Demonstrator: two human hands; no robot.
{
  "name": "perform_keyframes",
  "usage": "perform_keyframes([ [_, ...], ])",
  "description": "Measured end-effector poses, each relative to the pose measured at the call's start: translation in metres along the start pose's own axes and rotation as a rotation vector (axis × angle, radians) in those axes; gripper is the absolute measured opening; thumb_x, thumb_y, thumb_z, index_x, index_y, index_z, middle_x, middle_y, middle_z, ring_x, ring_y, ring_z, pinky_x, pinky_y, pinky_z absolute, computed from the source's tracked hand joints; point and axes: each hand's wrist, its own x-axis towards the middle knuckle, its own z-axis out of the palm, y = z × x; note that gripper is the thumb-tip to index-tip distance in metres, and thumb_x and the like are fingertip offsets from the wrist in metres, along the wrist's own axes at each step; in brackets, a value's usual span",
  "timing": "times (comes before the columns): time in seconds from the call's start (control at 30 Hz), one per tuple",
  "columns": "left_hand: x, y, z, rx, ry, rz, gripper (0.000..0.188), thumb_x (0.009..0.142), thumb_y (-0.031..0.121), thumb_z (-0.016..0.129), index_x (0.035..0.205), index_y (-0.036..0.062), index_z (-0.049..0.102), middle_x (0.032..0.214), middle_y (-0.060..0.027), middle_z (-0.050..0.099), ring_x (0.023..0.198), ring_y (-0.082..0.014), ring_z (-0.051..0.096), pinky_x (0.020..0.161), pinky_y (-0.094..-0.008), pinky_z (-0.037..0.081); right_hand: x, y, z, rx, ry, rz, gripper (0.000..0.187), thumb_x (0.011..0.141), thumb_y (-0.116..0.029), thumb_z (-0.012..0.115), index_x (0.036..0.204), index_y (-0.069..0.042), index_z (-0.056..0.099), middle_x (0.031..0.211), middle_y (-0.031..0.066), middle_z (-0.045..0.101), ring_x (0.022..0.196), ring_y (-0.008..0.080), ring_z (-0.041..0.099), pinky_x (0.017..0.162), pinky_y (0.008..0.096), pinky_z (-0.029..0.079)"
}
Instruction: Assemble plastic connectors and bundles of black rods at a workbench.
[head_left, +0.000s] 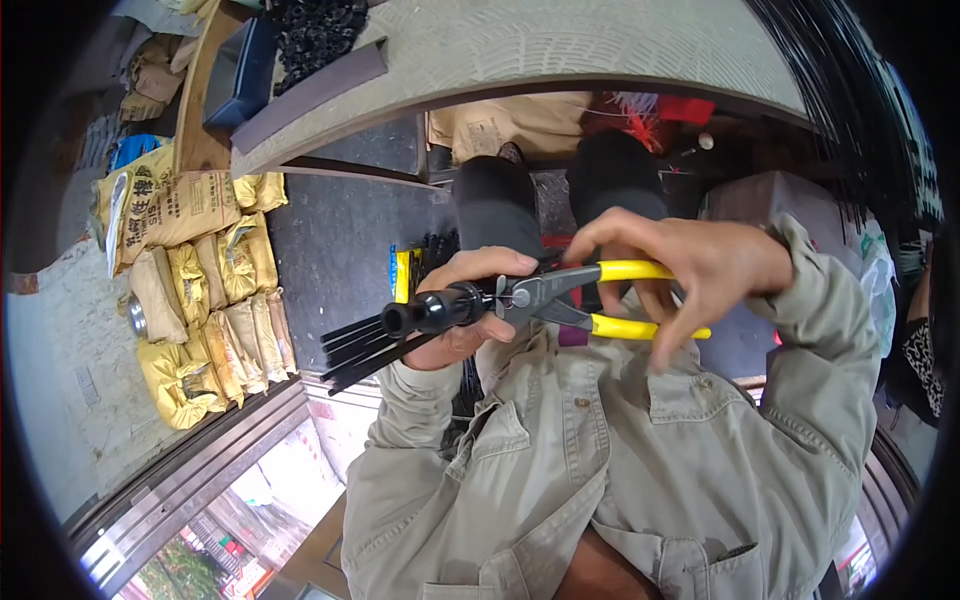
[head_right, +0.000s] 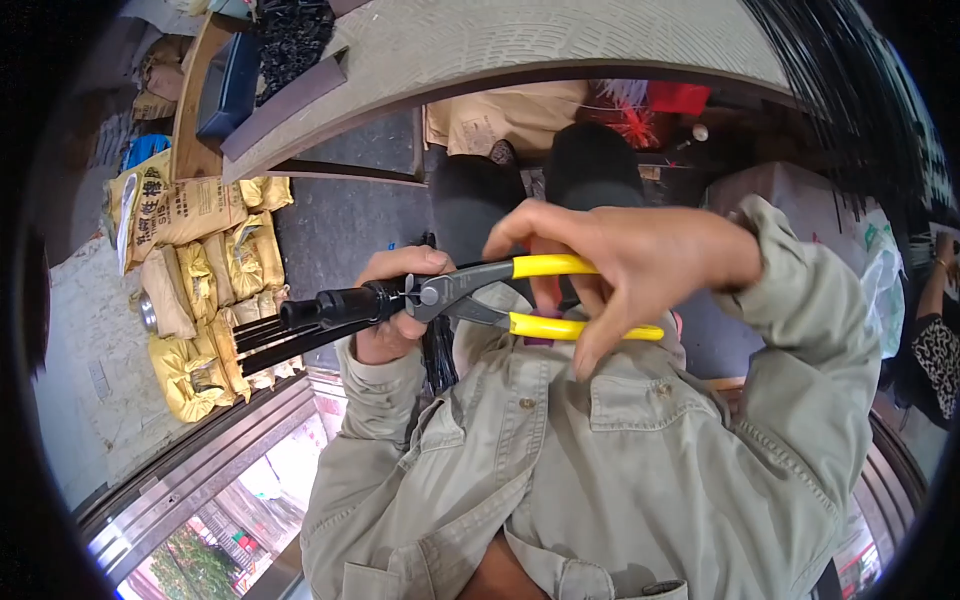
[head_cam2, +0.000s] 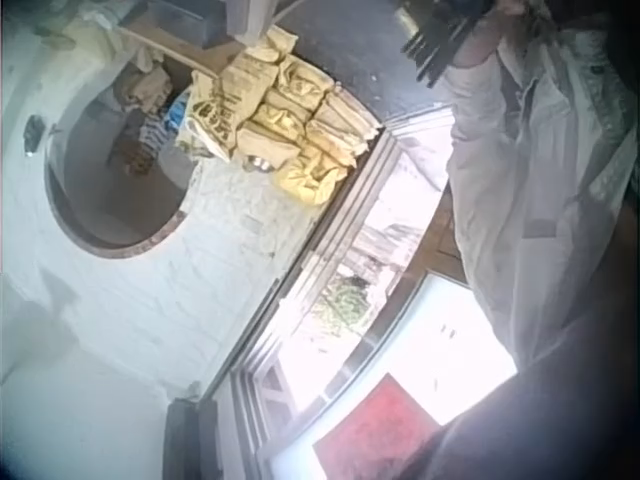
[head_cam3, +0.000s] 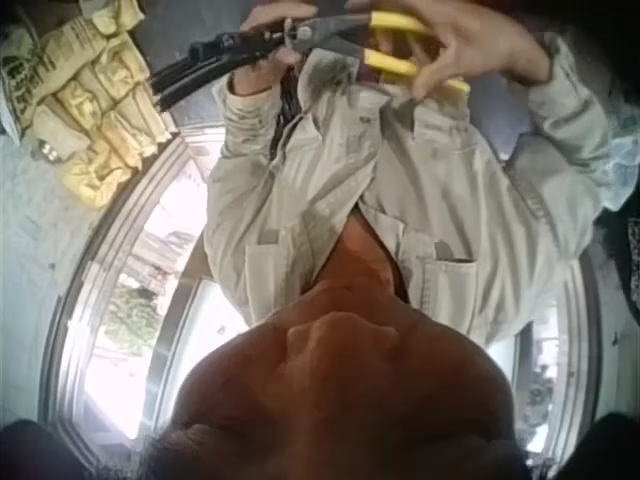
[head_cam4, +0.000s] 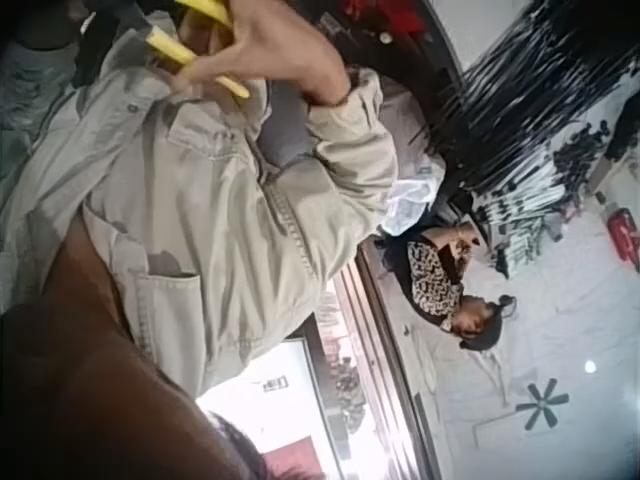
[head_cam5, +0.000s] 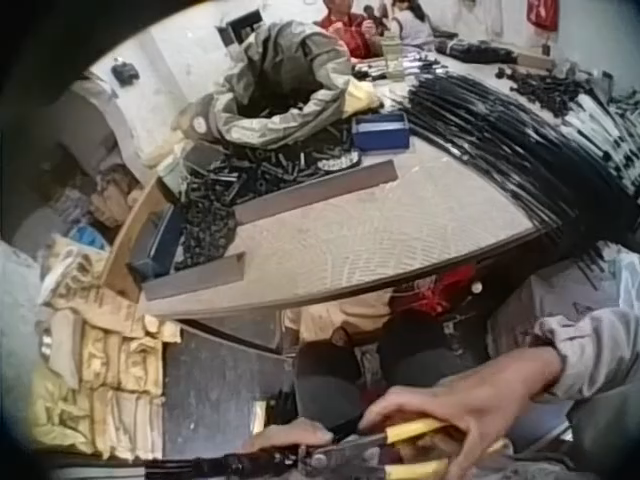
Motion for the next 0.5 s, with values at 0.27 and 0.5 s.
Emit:
perform_keyframes([
  [0.27,0.011,0.008,0.0,-0.006,-0.183,0.049,0.066,0.059,0.032,0.075,0.111,-0.0025,0.054,0.093,-0.0098,0.061,0.083,-0.0176,0.056,0.07,-0.029,0.042,-0.013,0.002,0.011,0.053,-0.022,0.107,0.052,0.082,-0.014,0.059,0.126,-0.004,0.034,0.099,0.0145,0.058,0.07,0.0247,0.062,0.062,0.0325,0.05],
  [0.5,0.007,-0.008,0.005,0.054,0.094,0.134,0.058,0.063,0.027,0.076,0.108,-0.0028,0.054,0.106,-0.01,0.054,0.092,-0.0162,0.052,0.08,-0.0266,0.039,-0.004,0.002,0.022,-1.107,0.456,-0.209,0.05,0.067,-0.025,0.068,0.112,-0.006,0.054,0.108,0.0153,0.048,0.084,0.0287,0.054,0.069,0.0346,0.045],
])
